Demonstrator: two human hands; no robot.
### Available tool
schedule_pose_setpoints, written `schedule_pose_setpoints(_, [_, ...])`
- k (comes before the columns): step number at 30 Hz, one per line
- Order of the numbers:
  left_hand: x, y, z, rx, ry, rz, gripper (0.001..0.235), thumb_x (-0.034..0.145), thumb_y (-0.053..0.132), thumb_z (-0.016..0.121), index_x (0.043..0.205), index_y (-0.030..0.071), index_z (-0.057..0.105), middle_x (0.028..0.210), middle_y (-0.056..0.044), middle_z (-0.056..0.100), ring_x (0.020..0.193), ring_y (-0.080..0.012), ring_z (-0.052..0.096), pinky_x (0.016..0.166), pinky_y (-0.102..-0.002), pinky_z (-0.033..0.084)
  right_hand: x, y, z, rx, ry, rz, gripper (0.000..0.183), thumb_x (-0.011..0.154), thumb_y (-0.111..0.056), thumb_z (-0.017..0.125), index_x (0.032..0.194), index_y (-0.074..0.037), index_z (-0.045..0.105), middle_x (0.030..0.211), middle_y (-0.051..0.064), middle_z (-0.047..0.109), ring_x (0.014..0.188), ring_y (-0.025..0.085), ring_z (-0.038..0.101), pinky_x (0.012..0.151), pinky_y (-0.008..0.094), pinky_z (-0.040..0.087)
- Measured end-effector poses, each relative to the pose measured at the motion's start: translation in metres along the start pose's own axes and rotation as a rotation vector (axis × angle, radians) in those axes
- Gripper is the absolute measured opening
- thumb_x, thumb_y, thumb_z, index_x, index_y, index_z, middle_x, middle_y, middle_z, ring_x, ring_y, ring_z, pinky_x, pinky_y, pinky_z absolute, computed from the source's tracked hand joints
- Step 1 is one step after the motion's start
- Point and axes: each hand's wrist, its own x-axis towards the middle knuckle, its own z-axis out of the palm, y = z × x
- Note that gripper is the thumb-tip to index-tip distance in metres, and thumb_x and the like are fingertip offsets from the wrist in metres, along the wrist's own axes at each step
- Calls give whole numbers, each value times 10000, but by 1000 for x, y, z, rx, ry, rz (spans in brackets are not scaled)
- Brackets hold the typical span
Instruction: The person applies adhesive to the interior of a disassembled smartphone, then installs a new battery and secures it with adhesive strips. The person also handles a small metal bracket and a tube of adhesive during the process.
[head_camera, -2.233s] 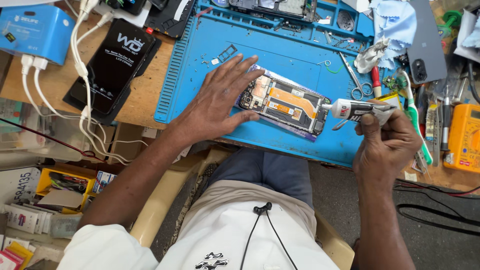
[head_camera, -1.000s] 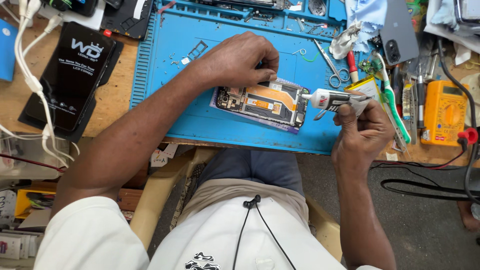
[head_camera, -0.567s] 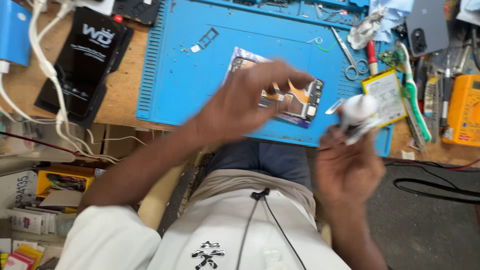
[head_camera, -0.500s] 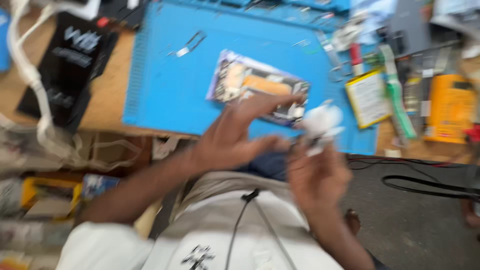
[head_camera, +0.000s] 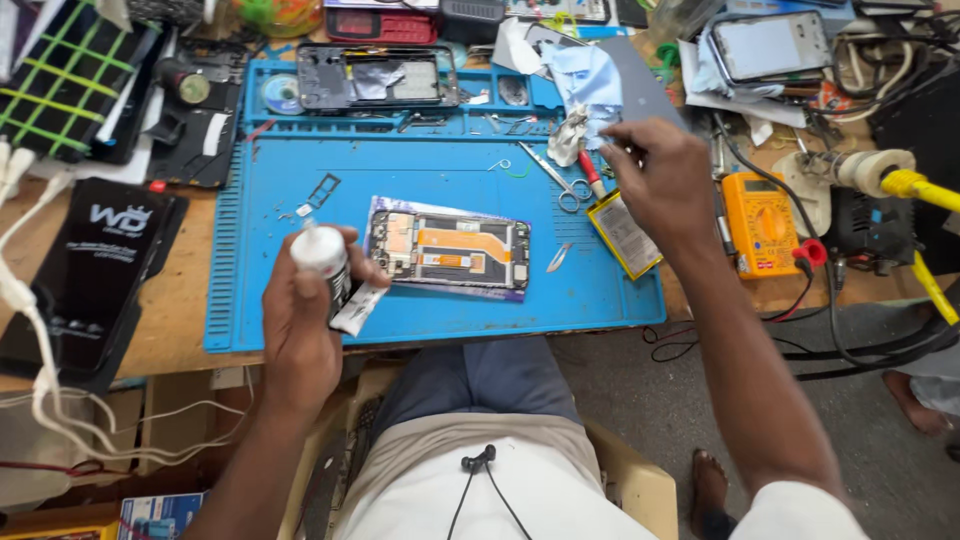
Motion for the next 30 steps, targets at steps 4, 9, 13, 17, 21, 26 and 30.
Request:
schedule_pose_setpoints(4, [8, -9, 4, 93, -52, -36, 604, 1107, 538, 472, 1349, -14, 519, 1020, -74, 639, 964, -158, 642, 915, -320, 543, 31, -5, 24, -359, -62, -255, 266, 811, -189, 855, 1040, -62, 809, 897, 176, 663, 851, 360, 658, 656, 471, 518])
schedule_pose_setpoints(9, [10, -7, 3, 261, -121, -60, 608, 1105, 514, 475, 1366, -33, 520, 987, -63, 637, 913, -135, 619, 855, -305, 553, 36, -57, 2, -29, 159, -309, 47, 1045, -8, 768, 1074, 16, 740, 1088, 161, 701, 989, 266, 698, 846, 378, 561])
schedule_pose_setpoints(13, [17, 3, 8, 390, -181, -53, 689, 1078, 591, 416, 1372, -20, 542, 873, -51, 644, 807, -122, 641, 728, -289, 561, -4, -105, -2, 511, 55, -52, 94, 1062, 24, 716, 1138, -31, 725, 1078, 103, 751, 958, 144, 742, 835, 263, 607])
schedule_pose_setpoints(17, [18, 6, 16, 409, -253, -29, 689, 1094, 607, 394, 1342, -12, 567, 900, -45, 636, 805, -119, 646, 726, -288, 562, -19, -144, 10, 593, -61, -256, 181, 1039, 38, 752, 1202, -42, 746, 1154, 99, 757, 1032, 157, 746, 882, 265, 631])
schedule_pose_setpoints(21, [11, 4, 17, 408, -281, -53, 654, 1107, 573, 403, 1315, -18, 588, 892, -42, 621, 796, -121, 637, 708, -289, 551, -18, -164, 4, 469, -200, -311, 236, 925, 30, 762, 1147, -51, 766, 1102, 114, 767, 958, 186, 754, 787, 290, 607])
schedule_pose_setpoints(26, [-1, 3, 4, -4, -486, -281, 623, 1122, 509, 455, 1409, -40, 519, 865, -39, 592, 804, -135, 592, 739, -301, 511, -37, -171, -1, 312, -250, -386, 142, 886, 20, 756, 1018, -16, 716, 988, 116, 759, 879, 207, 746, 737, 314, 575])
schedule_pose_setpoints(30, [-19, 1, 8, -378, -628, -483, 635, 1136, 544, 417, 1322, -45, 565, 854, -23, 588, 766, -120, 608, 723, -292, 512, -64, -167, 8, 504, -178, -339, 86, 969, -20, 696, 1005, 13, 625, 936, 118, 722, 839, 187, 717, 742, 282, 559])
